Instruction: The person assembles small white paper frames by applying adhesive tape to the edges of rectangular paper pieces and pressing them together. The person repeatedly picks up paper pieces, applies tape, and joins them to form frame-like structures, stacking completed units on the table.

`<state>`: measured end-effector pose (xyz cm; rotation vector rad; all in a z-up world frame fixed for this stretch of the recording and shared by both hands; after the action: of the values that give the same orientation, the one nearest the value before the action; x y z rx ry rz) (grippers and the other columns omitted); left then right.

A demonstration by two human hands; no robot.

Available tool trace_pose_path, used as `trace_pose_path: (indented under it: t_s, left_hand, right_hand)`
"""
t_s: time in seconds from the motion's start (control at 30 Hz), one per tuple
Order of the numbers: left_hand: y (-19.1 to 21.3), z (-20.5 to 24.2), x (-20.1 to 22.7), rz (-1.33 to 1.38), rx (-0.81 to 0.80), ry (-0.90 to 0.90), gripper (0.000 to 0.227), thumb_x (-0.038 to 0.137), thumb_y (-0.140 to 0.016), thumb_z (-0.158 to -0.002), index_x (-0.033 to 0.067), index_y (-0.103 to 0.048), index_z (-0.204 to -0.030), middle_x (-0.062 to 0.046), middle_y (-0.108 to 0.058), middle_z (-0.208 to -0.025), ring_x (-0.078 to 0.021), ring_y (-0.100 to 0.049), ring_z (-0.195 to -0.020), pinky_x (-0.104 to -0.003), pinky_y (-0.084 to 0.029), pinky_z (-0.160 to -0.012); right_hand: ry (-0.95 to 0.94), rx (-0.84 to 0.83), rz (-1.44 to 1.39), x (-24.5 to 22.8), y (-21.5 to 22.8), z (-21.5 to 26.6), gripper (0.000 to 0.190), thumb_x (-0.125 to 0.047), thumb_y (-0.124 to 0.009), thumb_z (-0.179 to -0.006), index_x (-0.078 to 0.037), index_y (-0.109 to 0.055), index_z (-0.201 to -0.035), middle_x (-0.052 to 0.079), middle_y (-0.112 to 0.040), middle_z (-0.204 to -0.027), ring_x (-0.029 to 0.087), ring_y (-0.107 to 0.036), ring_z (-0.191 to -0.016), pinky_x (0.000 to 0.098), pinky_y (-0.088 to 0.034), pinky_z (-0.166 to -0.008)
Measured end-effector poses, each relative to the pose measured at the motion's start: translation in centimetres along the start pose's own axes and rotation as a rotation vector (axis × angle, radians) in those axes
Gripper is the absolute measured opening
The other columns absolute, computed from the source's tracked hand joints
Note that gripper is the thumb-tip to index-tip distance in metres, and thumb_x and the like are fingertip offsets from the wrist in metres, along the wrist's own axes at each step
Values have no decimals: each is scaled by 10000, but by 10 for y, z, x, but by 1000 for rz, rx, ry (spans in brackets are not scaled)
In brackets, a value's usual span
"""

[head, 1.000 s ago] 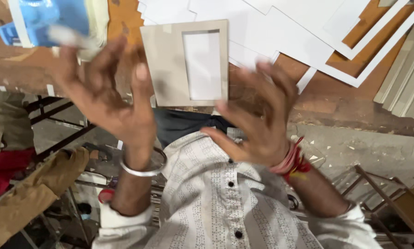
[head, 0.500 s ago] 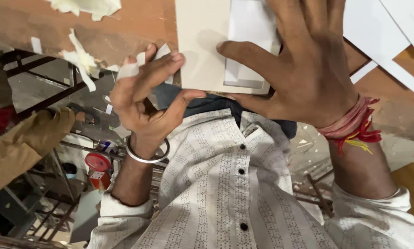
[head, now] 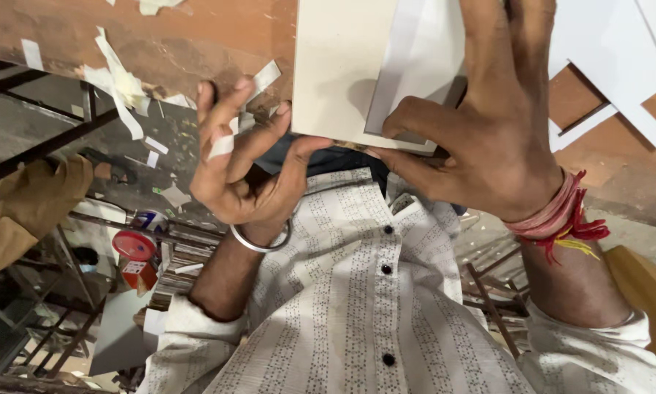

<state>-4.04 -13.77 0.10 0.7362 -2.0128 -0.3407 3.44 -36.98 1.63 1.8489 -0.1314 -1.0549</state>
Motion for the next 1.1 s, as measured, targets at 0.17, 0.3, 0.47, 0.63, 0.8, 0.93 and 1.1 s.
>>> trace_pose_path:
  t_s: [0.17,0.3,0.47,0.63,0.8,0.93,1.1]
  left_hand:
    - [5,1,-6,43,-91,144,911,72,-888,-922,150,-265,-1581,-85,-804,-1060,-230,-691,-1264,-458,-309,-1300]
    - [12,1,-6,45,-158,150,844,41,-885,-973,122,-309,-1585,-99,-795,-1115,-209,-690,-1250,-458,-352,-1281]
    - [8,-9,-1,4,-149,139,750,2,-870,-925,96,-408,-1509,-95,-805,-1047,-215,-723,-1200,-460,-397,-1224]
    - [13,-7,-3,97,-125,111,799,-35,-864,-965,99,-338,-1551,-137,-792,-1105,-227,-694,-1264,-470,-355,-1274]
    - [14,-1,-5,119,-143,122,903,-58,-884,-906,107,-281,-1557,-123,-774,-1127,-251,-677,-1245,-474,-356,-1252]
    - [16,-1,-2,162,-102,199,812,69,-843,-914,59,-288,-1506,-232,-685,-1276,-296,-712,-1212,-459,-586,-1094]
    - [28,14,18,121,119,294,264,193,-738,-947,47,-647,-1147,-69,-711,-864,-158,-637,-745,-250,-530,-613]
  right_hand:
    - [-47,7,-19,1,-4,2,321,-304,-924,-761,-145,-842,-1026,184,-161,-1700,355,-177,-1557,517,-276,-1214]
    - [-67,-3,-28,1,-5,4,299,-298,-985,-769,-151,-847,-989,167,-184,-1684,348,-175,-1568,514,-272,-1219]
    - [-16,36,-66,3,-2,1,324,-294,-1020,-748,-120,-839,-951,229,-206,-1680,384,-195,-1536,549,-271,-1189]
    - [-3,30,-51,0,-2,-4,286,-303,-1017,-761,-133,-841,-910,213,-228,-1694,376,-202,-1541,536,-284,-1201]
    - [-27,-2,-39,-4,1,2,287,-339,-935,-772,-139,-825,-945,186,-197,-1675,366,-208,-1521,495,-293,-1208]
    - [-61,-24,-79,-4,2,1,335,-406,-994,-786,-153,-841,-943,252,-221,-1669,424,-211,-1509,560,-278,-1220]
    - [-58,20,-61,-3,-3,0,305,-419,-945,-770,-191,-868,-957,259,-246,-1684,431,-171,-1528,609,-196,-1248]
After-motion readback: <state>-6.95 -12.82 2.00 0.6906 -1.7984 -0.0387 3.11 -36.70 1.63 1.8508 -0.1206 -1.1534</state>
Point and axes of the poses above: each hand's wrist, its own z-axis away from the middle knuckle, its own y-axis out of the back of the hand, x = y × z, the point moved 5 cm from there along -z, towards the middle knuckle
